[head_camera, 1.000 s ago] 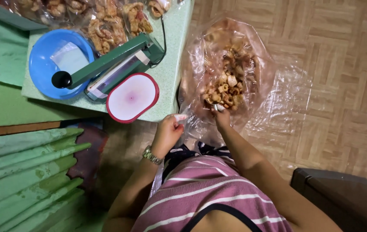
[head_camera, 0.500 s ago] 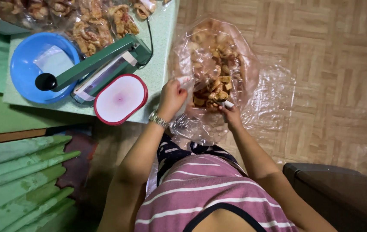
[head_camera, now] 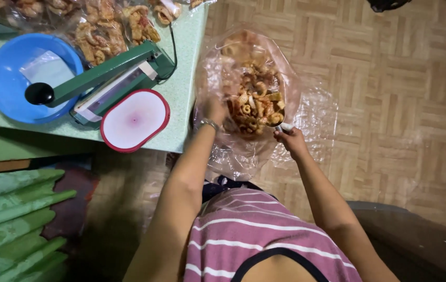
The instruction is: Filling small plastic bags with fried snacks and sealing them with a manual heat sealer.
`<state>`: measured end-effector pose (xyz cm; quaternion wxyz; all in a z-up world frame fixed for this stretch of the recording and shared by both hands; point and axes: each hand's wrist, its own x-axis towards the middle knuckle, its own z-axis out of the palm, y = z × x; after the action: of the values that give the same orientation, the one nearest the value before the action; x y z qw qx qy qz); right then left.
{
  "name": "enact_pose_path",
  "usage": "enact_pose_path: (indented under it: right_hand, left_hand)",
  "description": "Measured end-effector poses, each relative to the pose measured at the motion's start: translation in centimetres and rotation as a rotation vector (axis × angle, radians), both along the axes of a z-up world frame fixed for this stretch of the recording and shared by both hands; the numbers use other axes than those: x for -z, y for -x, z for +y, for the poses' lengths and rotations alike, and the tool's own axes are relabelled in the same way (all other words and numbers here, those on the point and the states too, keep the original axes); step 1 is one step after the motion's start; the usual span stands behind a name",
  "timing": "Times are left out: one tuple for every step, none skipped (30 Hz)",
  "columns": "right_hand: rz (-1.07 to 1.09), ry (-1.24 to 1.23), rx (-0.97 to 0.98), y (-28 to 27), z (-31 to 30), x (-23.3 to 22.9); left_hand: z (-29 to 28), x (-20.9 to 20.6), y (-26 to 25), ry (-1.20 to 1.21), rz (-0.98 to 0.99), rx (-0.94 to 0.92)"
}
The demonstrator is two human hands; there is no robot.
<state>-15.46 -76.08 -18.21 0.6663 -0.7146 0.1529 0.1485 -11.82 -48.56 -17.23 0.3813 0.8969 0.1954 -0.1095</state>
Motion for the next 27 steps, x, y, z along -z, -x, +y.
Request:
enact_pose_path:
  right_hand:
    - [0.001, 0.006, 0.0, -0.1, -0.1, -0.4]
    - [0.009, -0.011, -0.039, -0.1, -0.2, -0.7]
    - [0.017, -0.029, -0.077, -0.1, -0.2, -1.0]
    - [0.017, -0.028, -0.081, -0.1, -0.2, -1.7]
    - [0.009, -0.049, -0.082, -0.2, -0.2, -2.4]
    - [-0.001, -0.072, -0.079, -0.2, -0.2, -3.1]
    - [-0.002, -0.073, -0.079, -0.6, -0.2, -4.3]
    - [-0.006, -0.064, -0.114, -0.8, -0.4, -5.5]
    - [-0.011, -0.056, -0.15, -1.1, -0.6, -6.7]
    - [-0.012, -0.054, -0.148, -1.6, -0.9, -7.8]
    - [-0.015, -0.019, -0.211, -2.1, -1.2, -8.8]
    - [-0.018, 0.015, -0.276, -2.6, -1.5, -9.9]
    - [-0.02, 0.015, -0.275, -3.3, -2.1, -9.2]
    - [-0.024, 0.069, -0.326, -4.1, -2.7, -8.6]
    - [-0.028, 0.123, -0.377, -4.8, -3.4, -7.9]
    - [-0.031, 0.123, -0.375, -5.0, -3.4, -8.5]
    - [-0.024, 0.157, -0.403, -5.3, -3.5, -9.1]
    - [-0.016, 0.191, -0.43, -5.4, -3.5, -9.7]
    - [-0.018, 0.189, -0.429, -5.5, -3.2, -10.9]
    - [-0.014, 0.263, -0.442, -5.6, -2.8, -12.0]
    - [-0.01, 0.336, -0.455, -5.7, -2.5, -13.1]
    - [-0.009, 0.334, -0.454, -5.9, -2.3, -13.8]
    - [-0.03, 0.403, -0.487, -6.0, -2.2, -14.4]
    - [-0.051, 0.471, -0.52, -6.2, -2.0, -14.9]
    - [-0.05, 0.469, -0.519, -6.3, -2.0, -14.7]
    - [-0.045, 0.52, -0.541, -6.5, -2.1, -14.6]
    - [-0.039, 0.571, -0.563, -6.6, -2.2, -14.5]
  left_hand:
    - [0.0, -0.3, -1.0, 0.006, 0.001, 0.0]
    - [0.1, -0.6, -1.8, -0.093, -0.034, 0.04]
    - [0.2, -1.0, -2.6, -0.193, -0.069, 0.081]
    - [-0.4, -3.7, -1.8, -0.192, -0.069, 0.077]
    - [-1.0, -6.4, -1.0, -0.104, -0.161, 0.143]
    - [-1.7, -9.2, -0.2, -0.016, -0.254, 0.213]
    - [-1.8, -8.0, -0.4, -0.018, -0.255, 0.213]
    - [-1.9, -6.7, -0.6, -0.04, -0.287, 0.266]
    - [-2.1, -5.4, -0.9, -0.063, -0.32, 0.318]
    - [-2.3, -5.9, -1.0, -0.061, -0.322, 0.32]
    - [-2.6, -6.5, -1.2, -0.064, -0.351, 0.345]
    - [-2.7, -7.0, -1.3, -0.068, -0.38, 0.369]
    - [-2.9, -7.7, -1.7, -0.067, -0.382, 0.37]
    - [-3.1, -8.4, -2.2, -0.075, -0.422, 0.397]
    - [-3.4, -9.1, -2.7, -0.082, -0.461, 0.425]
    - [-3.5, -9.4, -2.8, -0.082, -0.464, 0.426]
    - [-3.6, -9.6, -2.9, -0.098, -0.483, 0.465]
    - [-3.7, -9.8, -2.9, -0.115, -0.5, 0.504]
    - [-3.8, -10.3, -2.8, -0.116, -0.501, 0.506]
    - [-3.9, -10.7, -2.7, -0.151, -0.508, 0.498]
    - [-4.0, -11.1, -2.5, -0.186, -0.516, 0.49]
    - [-3.9, -9.7, -2.7, -0.187, -0.514, 0.492]
    - [-3.7, -8.4, -2.8, -0.159, -0.503, 0.492]
    - [-3.5, -7.0, -2.9, -0.131, -0.49, 0.491]
    - [-3.5, -5.8, -3.4, -0.132, -0.489, 0.493]
    - [-3.4, -4.6, -3.8, -0.148, -0.482, 0.47]
    - [-3.3, -3.5, -4.3, -0.164, -0.475, 0.446]
